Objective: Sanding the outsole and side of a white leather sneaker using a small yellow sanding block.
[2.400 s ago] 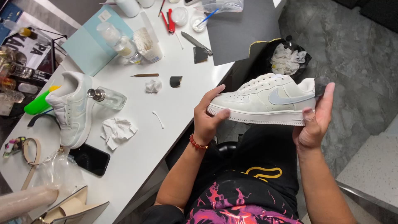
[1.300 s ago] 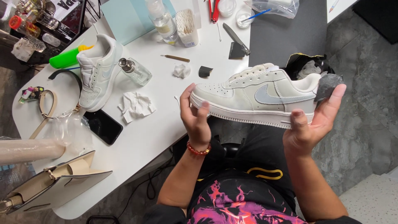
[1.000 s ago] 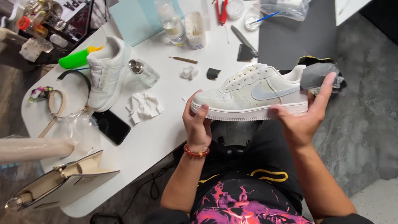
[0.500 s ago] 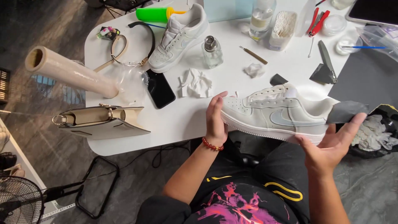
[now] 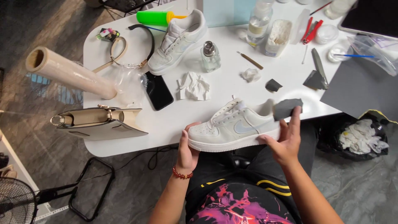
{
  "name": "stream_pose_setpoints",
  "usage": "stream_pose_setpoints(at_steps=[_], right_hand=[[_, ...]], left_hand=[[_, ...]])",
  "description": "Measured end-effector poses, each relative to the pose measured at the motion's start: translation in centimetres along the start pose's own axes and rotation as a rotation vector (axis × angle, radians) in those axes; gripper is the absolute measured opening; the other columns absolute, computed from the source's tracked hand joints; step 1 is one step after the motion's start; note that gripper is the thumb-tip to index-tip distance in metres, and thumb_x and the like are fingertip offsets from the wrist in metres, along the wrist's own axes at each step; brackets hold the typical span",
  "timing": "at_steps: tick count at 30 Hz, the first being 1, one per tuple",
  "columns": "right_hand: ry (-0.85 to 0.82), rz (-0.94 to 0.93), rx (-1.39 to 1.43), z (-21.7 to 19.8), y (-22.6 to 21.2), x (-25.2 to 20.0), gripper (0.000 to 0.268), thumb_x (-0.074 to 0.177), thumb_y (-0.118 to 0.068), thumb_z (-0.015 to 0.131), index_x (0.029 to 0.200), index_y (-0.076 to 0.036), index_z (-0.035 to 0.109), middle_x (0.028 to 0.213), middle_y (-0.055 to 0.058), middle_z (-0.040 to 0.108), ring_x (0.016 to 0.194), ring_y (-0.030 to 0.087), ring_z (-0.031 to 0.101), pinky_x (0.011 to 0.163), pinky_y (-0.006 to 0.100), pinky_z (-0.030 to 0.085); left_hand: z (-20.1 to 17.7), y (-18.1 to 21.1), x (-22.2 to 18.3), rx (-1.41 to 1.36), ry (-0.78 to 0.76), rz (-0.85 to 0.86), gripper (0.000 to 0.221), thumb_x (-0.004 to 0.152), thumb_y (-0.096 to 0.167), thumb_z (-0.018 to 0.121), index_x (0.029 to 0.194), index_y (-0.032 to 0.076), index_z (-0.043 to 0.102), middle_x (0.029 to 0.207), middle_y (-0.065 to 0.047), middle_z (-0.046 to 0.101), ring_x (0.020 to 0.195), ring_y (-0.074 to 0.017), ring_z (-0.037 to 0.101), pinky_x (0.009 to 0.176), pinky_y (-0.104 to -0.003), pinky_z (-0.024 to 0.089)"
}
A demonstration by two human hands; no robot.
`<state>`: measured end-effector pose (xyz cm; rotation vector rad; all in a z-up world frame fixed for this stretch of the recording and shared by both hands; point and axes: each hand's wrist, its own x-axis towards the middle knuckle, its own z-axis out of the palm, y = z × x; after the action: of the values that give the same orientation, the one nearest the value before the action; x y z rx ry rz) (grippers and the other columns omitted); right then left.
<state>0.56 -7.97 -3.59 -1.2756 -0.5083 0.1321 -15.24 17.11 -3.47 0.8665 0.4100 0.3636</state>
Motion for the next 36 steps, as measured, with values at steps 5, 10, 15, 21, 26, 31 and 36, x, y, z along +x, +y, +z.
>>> stream_pose_setpoints(at_steps=[5, 10, 15, 21, 26, 31, 36], right_hand=[[-0.121, 0.015, -0.022, 1.8, 1.6, 2.2, 0.126, 0.081, 0.003, 0.079, 0.167, -0.014, -0.010, 0.146, 0.021, 0.048, 0.130, 0.031, 0.058, 0.105, 0.044, 0.054], [-0.281, -0.108, -0.128, 6.4, 2.6, 4.7, 0.128, 0.079, 0.007, 0.082, 0.169, -0.013, -0.007, 0.140, 0.018, 0.050, 0.135, 0.031, 0.053, 0.115, 0.046, 0.043], [-0.346, -0.181, -0.118, 10.2, 3.9, 6.6, 0.123, 0.081, 0.007, 0.082, 0.167, -0.011, -0.004, 0.163, 0.016, 0.028, 0.146, 0.033, 0.045, 0.120, 0.050, 0.042], [-0.158, -0.054, 0.017, 6.1, 5.1, 6.6, 0.101, 0.093, 0.005, 0.069, 0.169, -0.009, 0.003, 0.166, 0.015, 0.030, 0.143, 0.033, 0.048, 0.113, 0.048, 0.051], [-0.052, -0.105, -0.041, 3.0, 3.9, 7.0, 0.087, 0.099, 0.006, 0.061, 0.169, -0.006, 0.011, 0.158, 0.016, 0.045, 0.140, 0.034, 0.056, 0.107, 0.044, 0.057], [0.001, -0.063, 0.060, 2.5, 4.3, 6.8, 0.081, 0.100, 0.006, 0.058, 0.168, -0.002, 0.015, 0.154, 0.015, 0.049, 0.135, 0.033, 0.060, 0.099, 0.040, 0.059], [0.044, -0.067, 0.081, 2.3, 4.6, 6.3, 0.079, 0.100, 0.007, 0.059, 0.168, -0.001, 0.019, 0.150, 0.014, 0.051, 0.130, 0.033, 0.063, 0.096, 0.039, 0.060]], left_hand=[[-1.9, -0.4, 2.0, -0.099, 0.196, 0.119, 0.061, 0.107, 0.049, 0.036, 0.134, -0.002, 0.056, 0.130, -0.016, 0.064, 0.122, -0.0261, 0.060, 0.105, -0.042, 0.048], [-4.3, 1.5, 1.9, -0.090, 0.268, 0.419, 0.054, 0.109, 0.045, 0.039, 0.128, -0.003, 0.057, 0.128, -0.023, 0.064, 0.120, -0.0336, 0.062, 0.105, -0.048, 0.049], [-5.4, 2.0, 0.8, 0.074, 0.247, 0.824, 0.045, 0.112, 0.039, 0.037, 0.126, -0.001, 0.055, 0.130, -0.021, 0.064, 0.125, -0.0365, 0.066, 0.111, -0.052, 0.051], [-6.2, 3.7, 1.1, 0.894, 0.698, 0.736, 0.027, 0.107, 0.010, 0.044, 0.119, -0.005, 0.063, 0.116, -0.016, 0.074, 0.110, -0.0230, 0.072, 0.098, -0.039, 0.054], [-3.5, 7.7, 2.9, 1.155, 0.685, 1.092, 0.016, 0.097, 0.012, 0.076, 0.092, -0.001, 0.068, 0.085, -0.010, 0.074, 0.080, -0.0180, 0.071, 0.083, -0.035, 0.053], [-3.0, 13.0, 15.9, 0.868, 0.536, 0.806, 0.048, 0.103, 0.022, 0.072, 0.067, 0.004, 0.044, 0.056, -0.001, 0.049, 0.050, -0.0141, 0.049, 0.049, -0.028, 0.039], [-1.7, 14.1, 22.3, 1.793, 0.512, 0.624, 0.136, 0.043, 0.035, 0.104, 0.150, 0.015, 0.022, 0.135, -0.027, 0.051, 0.124, -0.0491, 0.050, 0.099, -0.057, 0.042]])
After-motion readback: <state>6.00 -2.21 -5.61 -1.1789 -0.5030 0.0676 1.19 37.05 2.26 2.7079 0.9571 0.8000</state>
